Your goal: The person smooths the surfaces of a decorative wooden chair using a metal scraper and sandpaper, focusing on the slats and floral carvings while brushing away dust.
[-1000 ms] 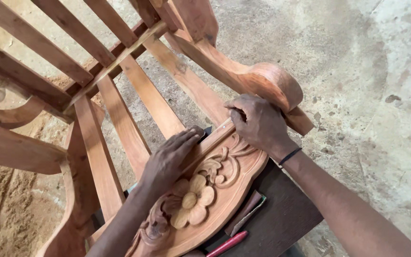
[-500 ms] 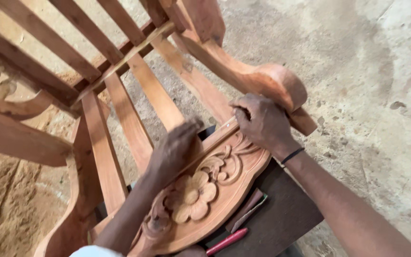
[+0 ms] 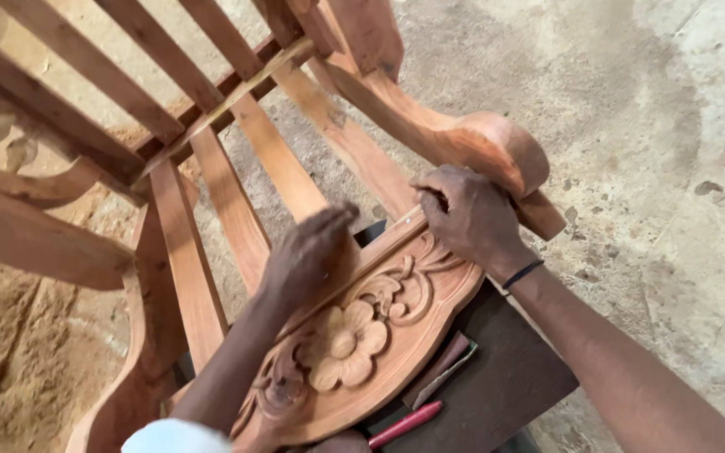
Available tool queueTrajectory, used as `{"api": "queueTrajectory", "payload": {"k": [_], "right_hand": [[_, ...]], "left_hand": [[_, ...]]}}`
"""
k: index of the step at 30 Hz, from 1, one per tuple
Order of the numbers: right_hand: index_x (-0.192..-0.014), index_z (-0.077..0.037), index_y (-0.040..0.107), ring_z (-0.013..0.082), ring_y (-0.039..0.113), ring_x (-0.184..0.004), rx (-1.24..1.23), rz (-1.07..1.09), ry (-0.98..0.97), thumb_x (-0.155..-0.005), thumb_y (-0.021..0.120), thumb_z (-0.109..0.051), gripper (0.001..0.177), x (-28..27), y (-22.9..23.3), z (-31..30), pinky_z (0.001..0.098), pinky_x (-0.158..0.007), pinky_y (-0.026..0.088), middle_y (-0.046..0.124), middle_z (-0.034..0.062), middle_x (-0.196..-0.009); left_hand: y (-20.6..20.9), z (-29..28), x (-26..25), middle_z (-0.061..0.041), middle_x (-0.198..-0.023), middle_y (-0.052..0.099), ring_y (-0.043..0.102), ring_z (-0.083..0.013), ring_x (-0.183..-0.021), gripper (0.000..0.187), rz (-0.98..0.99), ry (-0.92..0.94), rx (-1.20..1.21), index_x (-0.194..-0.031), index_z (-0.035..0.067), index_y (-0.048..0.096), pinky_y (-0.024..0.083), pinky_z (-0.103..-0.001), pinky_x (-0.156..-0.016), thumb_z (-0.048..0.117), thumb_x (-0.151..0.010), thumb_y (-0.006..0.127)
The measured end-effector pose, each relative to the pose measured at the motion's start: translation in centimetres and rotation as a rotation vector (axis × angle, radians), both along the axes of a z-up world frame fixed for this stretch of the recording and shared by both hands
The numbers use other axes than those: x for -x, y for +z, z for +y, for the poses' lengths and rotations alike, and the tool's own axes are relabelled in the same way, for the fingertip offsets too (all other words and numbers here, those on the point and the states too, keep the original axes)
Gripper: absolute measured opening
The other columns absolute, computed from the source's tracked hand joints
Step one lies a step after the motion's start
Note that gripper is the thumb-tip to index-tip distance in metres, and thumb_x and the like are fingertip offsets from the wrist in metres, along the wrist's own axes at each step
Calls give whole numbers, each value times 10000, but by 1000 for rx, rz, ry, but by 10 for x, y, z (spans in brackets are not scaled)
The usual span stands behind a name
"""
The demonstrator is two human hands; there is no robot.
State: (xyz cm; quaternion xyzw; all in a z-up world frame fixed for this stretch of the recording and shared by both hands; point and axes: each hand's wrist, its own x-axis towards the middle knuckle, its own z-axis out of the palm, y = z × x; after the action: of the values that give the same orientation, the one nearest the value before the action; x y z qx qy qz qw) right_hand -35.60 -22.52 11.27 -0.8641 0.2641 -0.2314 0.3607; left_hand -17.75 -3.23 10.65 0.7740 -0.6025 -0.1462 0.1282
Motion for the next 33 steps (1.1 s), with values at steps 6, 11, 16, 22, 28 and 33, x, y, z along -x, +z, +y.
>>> {"api": "queueTrajectory", "payload": {"k": [6, 11, 16, 22, 28, 33], "right_hand": [[-1096, -114, 754, 273, 751, -794, -121, 194, -60, -1010, 559, -256, 256, -1, 4, -12, 384, -728, 604, 751, 96, -1005], [-1059, -58, 766, 329, 726, -915, -15, -21, -16, -942, 609, -183, 232, -2, 2, 2, 409, -813, 570, 752, 145, -1023], [-1028, -53, 764, 334, 723, -929, -38, -6, -19, -938, 628, -200, 219, 0, 3, -7, 418, -846, 564, 745, 152, -988], [-1048, -78, 756, 300, 741, -899, -53, 30, -33, -963, 603, -202, 214, 0, 6, -5, 399, -844, 579, 747, 129, -1010], [-1071, -68, 765, 336, 722, -947, 55, -61, -9, -948, 614, -171, 220, 1, 0, 2, 419, -841, 570, 755, 145, -1038], [-1046, -71, 760, 302, 741, -919, -12, -3, -26, -964, 615, -190, 204, 1, 3, -11, 403, -852, 576, 760, 124, -1004]], "left_hand": [[5, -7, -9, -129, -1474, 601, 584, -320, -1328, 591, -104, -150, 173, -1413, 66, 598, 541, -481, -1064, 36, -827, 663], [-5, 9, -13, -137, -1484, 582, 562, -311, -1332, 645, -2, -76, 196, -1400, 40, 583, 521, -457, -1091, -43, -762, 626], [-13, -7, -11, -66, -1520, 559, 555, -263, -1320, 557, -80, -48, -41, -1428, 167, 593, 509, -444, -1071, 3, -899, 654], [-13, -3, -6, -104, -1507, 576, 536, -257, -1376, 563, -139, -109, 116, -1415, 105, 588, 456, -498, -1143, -65, -881, 636], [-8, 3, -11, -112, -1489, 552, 568, -300, -1323, 529, -45, -79, 106, -1404, 100, 567, 570, -448, -1034, 40, -883, 634], [-6, -10, -12, -79, -1500, 583, 632, -288, -1244, 592, -105, -92, 66, -1420, 153, 604, 586, -390, -962, -41, -861, 606]]}}
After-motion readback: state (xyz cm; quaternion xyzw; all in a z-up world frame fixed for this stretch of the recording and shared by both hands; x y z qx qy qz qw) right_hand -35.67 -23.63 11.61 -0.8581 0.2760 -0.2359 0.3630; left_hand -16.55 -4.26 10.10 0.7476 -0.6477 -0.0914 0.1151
